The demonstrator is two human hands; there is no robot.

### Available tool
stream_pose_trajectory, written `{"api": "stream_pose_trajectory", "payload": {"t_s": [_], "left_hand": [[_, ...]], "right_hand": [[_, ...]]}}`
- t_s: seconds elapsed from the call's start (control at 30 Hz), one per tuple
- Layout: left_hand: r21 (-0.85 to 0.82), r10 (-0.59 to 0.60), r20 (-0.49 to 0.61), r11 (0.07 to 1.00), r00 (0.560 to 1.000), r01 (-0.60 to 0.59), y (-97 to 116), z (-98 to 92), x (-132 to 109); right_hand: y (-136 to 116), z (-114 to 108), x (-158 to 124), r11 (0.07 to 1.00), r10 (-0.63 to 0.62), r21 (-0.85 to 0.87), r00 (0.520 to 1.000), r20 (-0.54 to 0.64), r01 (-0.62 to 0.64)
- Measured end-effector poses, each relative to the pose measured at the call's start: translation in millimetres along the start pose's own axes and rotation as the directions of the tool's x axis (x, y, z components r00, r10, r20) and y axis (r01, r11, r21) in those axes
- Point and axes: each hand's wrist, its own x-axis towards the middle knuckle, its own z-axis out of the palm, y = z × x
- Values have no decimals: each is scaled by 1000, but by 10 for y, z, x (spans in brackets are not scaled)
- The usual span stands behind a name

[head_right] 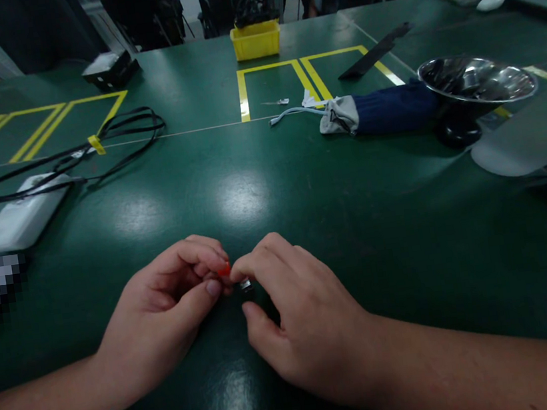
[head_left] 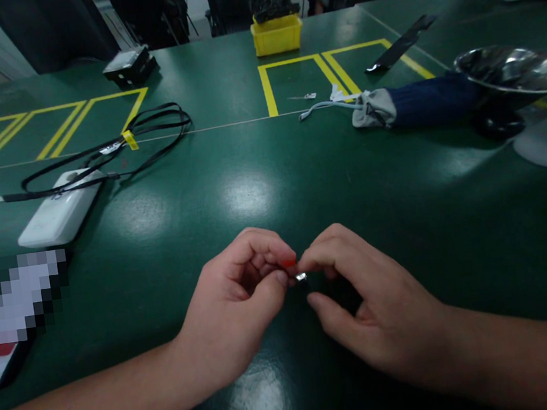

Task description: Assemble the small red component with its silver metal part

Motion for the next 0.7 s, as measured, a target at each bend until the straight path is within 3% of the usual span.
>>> {"api": "stream_pose_trajectory", "payload": {"t_s": [0.2, 0.37, 0.5, 0.7], "left_hand": [[16, 28, -67, 999, 997, -27, -24, 14, 1], [75, -5, 19, 997, 1000, 4, 18, 18, -31], [124, 2, -3, 992, 1000, -2, 42, 32, -48], [184, 10, -17, 983, 1000, -7, 47, 31, -29]], "right_hand": [[27, -2, 52, 935, 32, -355, 994, 105, 8], [61, 7, 126, 887, 58, -461, 985, 160, 23], [78, -12, 154, 907, 67, -420, 986, 154, 4], [82, -89, 136, 977, 141, -169, 988, 63, -129]]}}
